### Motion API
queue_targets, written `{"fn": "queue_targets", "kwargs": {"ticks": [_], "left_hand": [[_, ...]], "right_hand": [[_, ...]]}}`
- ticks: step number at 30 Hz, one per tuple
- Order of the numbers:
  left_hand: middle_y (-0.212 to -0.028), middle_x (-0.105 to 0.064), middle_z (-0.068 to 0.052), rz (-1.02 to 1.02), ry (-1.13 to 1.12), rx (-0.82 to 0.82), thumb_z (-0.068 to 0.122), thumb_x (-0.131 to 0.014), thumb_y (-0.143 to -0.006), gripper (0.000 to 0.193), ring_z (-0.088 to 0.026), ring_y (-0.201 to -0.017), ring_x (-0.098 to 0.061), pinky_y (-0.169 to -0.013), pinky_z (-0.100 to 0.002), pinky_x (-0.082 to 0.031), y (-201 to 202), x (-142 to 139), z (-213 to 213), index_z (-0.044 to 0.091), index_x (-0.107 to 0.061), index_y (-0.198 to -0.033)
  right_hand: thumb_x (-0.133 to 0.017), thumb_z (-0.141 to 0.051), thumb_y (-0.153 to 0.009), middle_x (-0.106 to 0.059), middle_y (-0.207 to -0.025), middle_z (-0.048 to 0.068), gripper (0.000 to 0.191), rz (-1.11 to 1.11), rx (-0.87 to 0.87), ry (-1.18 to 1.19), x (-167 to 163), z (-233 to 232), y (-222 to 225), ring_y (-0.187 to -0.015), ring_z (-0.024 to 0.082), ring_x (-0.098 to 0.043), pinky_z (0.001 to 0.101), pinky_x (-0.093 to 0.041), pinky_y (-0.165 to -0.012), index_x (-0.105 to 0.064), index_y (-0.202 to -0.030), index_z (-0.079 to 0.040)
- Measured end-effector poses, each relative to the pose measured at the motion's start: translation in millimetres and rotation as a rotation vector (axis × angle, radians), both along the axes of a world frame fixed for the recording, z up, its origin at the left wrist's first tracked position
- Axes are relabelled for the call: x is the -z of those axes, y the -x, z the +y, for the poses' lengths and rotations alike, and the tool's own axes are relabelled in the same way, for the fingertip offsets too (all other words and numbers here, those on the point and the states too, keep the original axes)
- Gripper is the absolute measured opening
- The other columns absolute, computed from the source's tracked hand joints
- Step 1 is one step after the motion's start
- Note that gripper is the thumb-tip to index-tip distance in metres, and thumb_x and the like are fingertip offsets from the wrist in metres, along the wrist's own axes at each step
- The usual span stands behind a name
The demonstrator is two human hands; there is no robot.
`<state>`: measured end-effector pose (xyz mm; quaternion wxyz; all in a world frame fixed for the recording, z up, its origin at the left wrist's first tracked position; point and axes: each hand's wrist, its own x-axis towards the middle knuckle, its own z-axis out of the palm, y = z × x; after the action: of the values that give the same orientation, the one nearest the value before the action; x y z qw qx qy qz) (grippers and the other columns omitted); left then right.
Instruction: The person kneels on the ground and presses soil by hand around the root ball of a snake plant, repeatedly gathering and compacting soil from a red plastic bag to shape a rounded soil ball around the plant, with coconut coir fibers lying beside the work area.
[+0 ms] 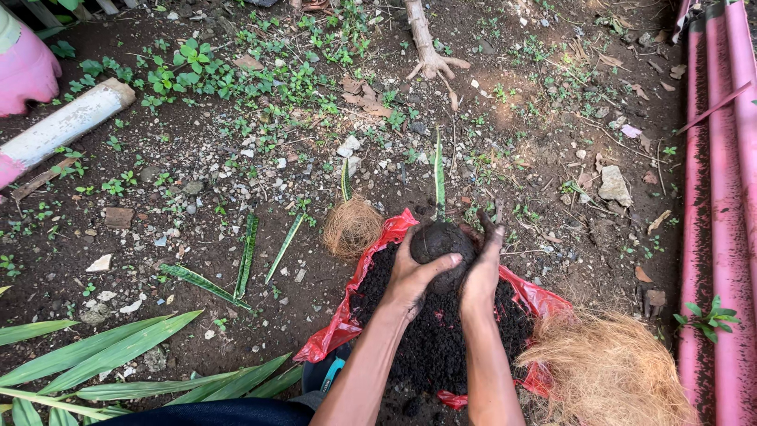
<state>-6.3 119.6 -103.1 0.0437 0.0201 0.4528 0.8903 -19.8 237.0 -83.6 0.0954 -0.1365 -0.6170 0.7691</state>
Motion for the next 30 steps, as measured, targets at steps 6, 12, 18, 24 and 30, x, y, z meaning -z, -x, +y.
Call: {"fn": "queue_targets", "kwargs": {"ticks": [6,12,18,24,30], "left_hand": [[-0.124,-0.07,-0.012,0.139,0.092,0.002,0.007,-0.092,-0.065,0.081,-0.021,-0.112,-0.07,-0.103,-0.037,-0.056,-2.7,-6.6,0.1,0.003,-0.051,-0.135],[-0.12,-0.071,-0.01,0.101,0.115,-0.073,0.022,-0.088,-0.068,0.073,-0.022,-0.105,-0.073,-0.098,-0.037,-0.059,-4.3,-16.4,-6.6,0.008,-0.055,-0.132],[-0.111,-0.073,-0.009,0.061,0.196,-0.264,0.033,-0.076,-0.087,0.041,-0.017,-0.1,-0.07,-0.092,-0.03,-0.056,-3.4,-17.3,-8.3,0.007,-0.071,-0.118],[-0.096,-0.074,-0.007,0.073,0.321,-0.346,0.023,-0.075,-0.088,0.026,-0.014,-0.088,-0.068,-0.083,-0.029,-0.055,-2.0,-11.8,2.1,0.003,-0.073,-0.104],[-0.095,-0.073,-0.005,0.107,0.326,-0.283,0.019,-0.075,-0.087,0.022,-0.014,-0.088,-0.068,-0.083,-0.028,-0.055,0.6,-7.2,1.0,0.003,-0.073,-0.103]], "right_hand": [[-0.019,-0.048,-0.108,-0.064,-0.136,0.012,0.065,-0.084,-0.03,-0.04,9.5,12.0,4.4,-0.125,0.025,-0.061,0.0384,-0.044,-0.11,-0.051,-0.148,-0.008],[-0.03,-0.057,-0.102,-0.066,-0.131,0.013,0.066,-0.442,-0.063,0.157,-10.7,8.8,-3.3,-0.121,0.026,-0.062,0.0522,-0.048,-0.104,-0.056,-0.14,-0.01],[-0.04,-0.064,-0.098,-0.071,-0.123,0.012,0.068,-0.31,-0.124,0.512,-14.9,-9.5,-13.1,-0.107,0.026,-0.072,0.0466,-0.059,-0.094,-0.063,-0.13,-0.008],[-0.041,-0.064,-0.1,-0.072,-0.111,0.012,0.066,-0.218,0.011,0.565,-2.7,-17.1,-14.5,-0.092,0.026,-0.073,0.045,-0.061,-0.085,-0.064,-0.124,-0.006],[-0.04,-0.059,-0.102,-0.072,-0.112,0.011,0.064,-0.183,0.08,0.388,12.7,-12.9,-10.3,-0.093,0.025,-0.073,0.041,-0.061,-0.085,-0.064,-0.128,-0.006]]}}
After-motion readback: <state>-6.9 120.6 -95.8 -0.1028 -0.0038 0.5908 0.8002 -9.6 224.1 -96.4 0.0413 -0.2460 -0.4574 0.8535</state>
